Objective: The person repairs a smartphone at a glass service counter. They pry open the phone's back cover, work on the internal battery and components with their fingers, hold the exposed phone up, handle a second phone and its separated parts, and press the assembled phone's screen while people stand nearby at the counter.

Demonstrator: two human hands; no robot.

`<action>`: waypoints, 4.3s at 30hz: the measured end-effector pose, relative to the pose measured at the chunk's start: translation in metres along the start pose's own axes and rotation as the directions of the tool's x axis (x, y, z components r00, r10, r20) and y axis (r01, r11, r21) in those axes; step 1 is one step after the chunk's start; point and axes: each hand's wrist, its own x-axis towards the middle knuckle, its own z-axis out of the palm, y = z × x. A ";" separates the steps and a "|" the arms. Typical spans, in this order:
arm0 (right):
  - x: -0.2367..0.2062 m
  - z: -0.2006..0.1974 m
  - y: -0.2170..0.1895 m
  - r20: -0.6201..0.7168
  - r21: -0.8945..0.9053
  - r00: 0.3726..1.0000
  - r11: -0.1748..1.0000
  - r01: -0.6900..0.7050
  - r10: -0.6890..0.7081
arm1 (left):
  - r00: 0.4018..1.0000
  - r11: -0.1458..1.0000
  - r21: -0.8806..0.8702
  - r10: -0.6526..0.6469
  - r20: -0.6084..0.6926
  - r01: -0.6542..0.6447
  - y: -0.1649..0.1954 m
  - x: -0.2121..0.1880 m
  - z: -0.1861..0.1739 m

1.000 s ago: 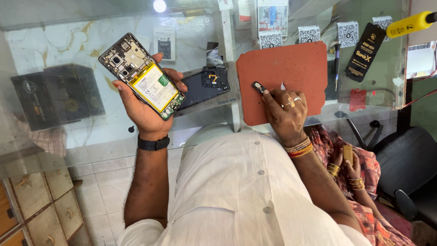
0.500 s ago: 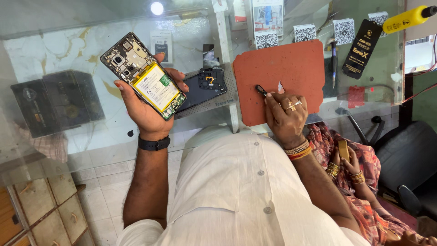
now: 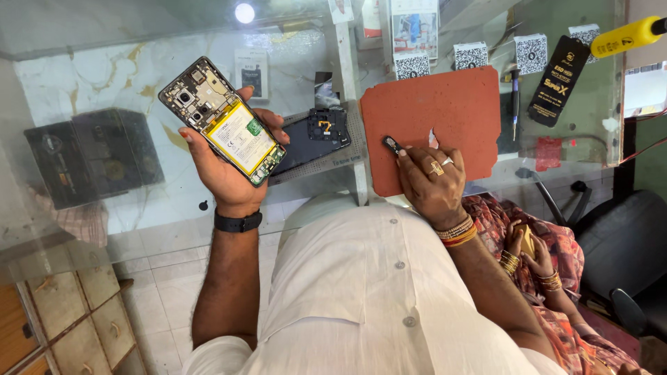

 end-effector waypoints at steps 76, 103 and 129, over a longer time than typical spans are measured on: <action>0.010 0.019 0.011 0.098 0.496 0.864 0.728 -0.473 0.494 | 0.990 0.995 -0.077 0.053 -0.133 -0.064 0.016 -0.003 -0.022; 0.072 0.032 -0.017 0.043 0.341 0.981 0.921 -0.191 0.188 | 0.987 0.997 -0.011 0.077 -0.140 -0.080 0.024 -0.024 -0.038; -0.080 -0.032 0.055 -0.363 0.270 0.660 0.752 -0.601 0.658 | 0.986 0.990 0.004 -0.139 0.092 0.139 -0.031 -0.020 0.027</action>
